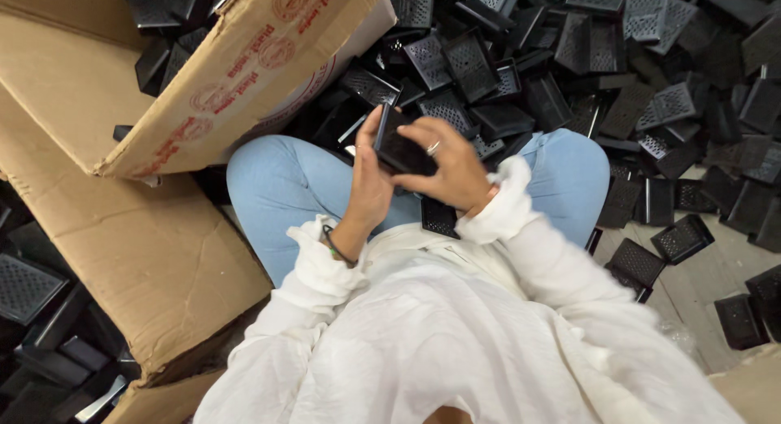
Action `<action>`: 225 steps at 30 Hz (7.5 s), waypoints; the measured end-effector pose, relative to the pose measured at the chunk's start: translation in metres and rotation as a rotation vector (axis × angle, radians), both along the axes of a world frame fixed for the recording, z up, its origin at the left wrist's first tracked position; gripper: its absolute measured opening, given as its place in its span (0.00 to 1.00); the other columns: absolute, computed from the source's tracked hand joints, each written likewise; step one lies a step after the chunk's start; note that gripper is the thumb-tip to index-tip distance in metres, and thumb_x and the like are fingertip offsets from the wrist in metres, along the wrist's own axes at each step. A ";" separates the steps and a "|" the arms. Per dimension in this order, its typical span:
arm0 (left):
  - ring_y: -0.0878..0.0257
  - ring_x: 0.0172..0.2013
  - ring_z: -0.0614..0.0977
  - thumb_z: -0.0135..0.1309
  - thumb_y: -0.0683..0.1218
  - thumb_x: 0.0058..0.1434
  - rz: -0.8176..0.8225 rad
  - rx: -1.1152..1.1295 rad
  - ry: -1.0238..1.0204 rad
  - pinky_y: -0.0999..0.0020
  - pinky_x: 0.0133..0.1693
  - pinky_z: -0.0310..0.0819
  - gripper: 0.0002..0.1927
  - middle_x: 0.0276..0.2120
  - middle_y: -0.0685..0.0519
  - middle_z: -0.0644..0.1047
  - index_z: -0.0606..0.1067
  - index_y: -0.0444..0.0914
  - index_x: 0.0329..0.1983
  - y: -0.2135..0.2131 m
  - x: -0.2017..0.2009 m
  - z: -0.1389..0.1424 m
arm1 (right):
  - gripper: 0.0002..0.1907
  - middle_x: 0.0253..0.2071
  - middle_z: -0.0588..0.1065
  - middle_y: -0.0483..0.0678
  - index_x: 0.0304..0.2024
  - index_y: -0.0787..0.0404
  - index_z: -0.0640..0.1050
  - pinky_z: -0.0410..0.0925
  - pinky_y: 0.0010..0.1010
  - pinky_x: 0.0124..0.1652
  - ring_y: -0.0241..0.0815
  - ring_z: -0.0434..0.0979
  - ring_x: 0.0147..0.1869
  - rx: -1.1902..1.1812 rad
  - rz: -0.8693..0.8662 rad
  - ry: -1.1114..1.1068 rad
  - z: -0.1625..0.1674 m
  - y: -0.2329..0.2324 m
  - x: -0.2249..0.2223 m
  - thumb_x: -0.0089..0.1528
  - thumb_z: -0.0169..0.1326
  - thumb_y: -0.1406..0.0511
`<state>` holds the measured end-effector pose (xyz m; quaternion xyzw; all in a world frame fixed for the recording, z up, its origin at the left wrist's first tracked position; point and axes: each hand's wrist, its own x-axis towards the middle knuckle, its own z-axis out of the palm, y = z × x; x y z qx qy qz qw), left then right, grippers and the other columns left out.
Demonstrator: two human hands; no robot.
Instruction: The person sits on the floor among large piles of black plastic grater-like components and handles them one at a time, turning each over in their hands before placing it into a cardboard box. A second person nearby also handles the parts.
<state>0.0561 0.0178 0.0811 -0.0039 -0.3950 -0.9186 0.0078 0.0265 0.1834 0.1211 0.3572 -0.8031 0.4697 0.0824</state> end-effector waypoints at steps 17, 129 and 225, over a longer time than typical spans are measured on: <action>0.59 0.54 0.78 0.29 0.69 0.73 0.115 0.042 -0.133 0.64 0.60 0.72 0.41 0.54 0.47 0.76 0.67 0.32 0.67 -0.015 -0.031 -0.017 | 0.26 0.56 0.76 0.50 0.56 0.64 0.78 0.71 0.30 0.58 0.40 0.77 0.59 -0.245 -0.165 -0.334 0.008 -0.018 0.037 0.56 0.70 0.69; 0.58 0.63 0.72 0.35 0.54 0.76 0.015 -0.028 -0.049 0.63 0.66 0.66 0.26 0.64 0.46 0.70 0.62 0.35 0.71 0.009 0.004 -0.022 | 0.35 0.60 0.76 0.59 0.62 0.71 0.74 0.72 0.33 0.62 0.44 0.78 0.63 -0.436 -0.100 -0.565 -0.024 -0.021 0.030 0.54 0.72 0.71; 0.56 0.70 0.64 0.42 0.29 0.44 -0.179 0.018 -0.002 0.74 0.55 0.71 0.57 0.75 0.50 0.55 0.45 0.43 0.81 -0.023 -0.020 -0.078 | 0.17 0.45 0.79 0.53 0.44 0.69 0.74 0.74 0.27 0.50 0.37 0.80 0.49 -0.531 -0.183 -0.930 -0.059 -0.036 -0.014 0.57 0.67 0.73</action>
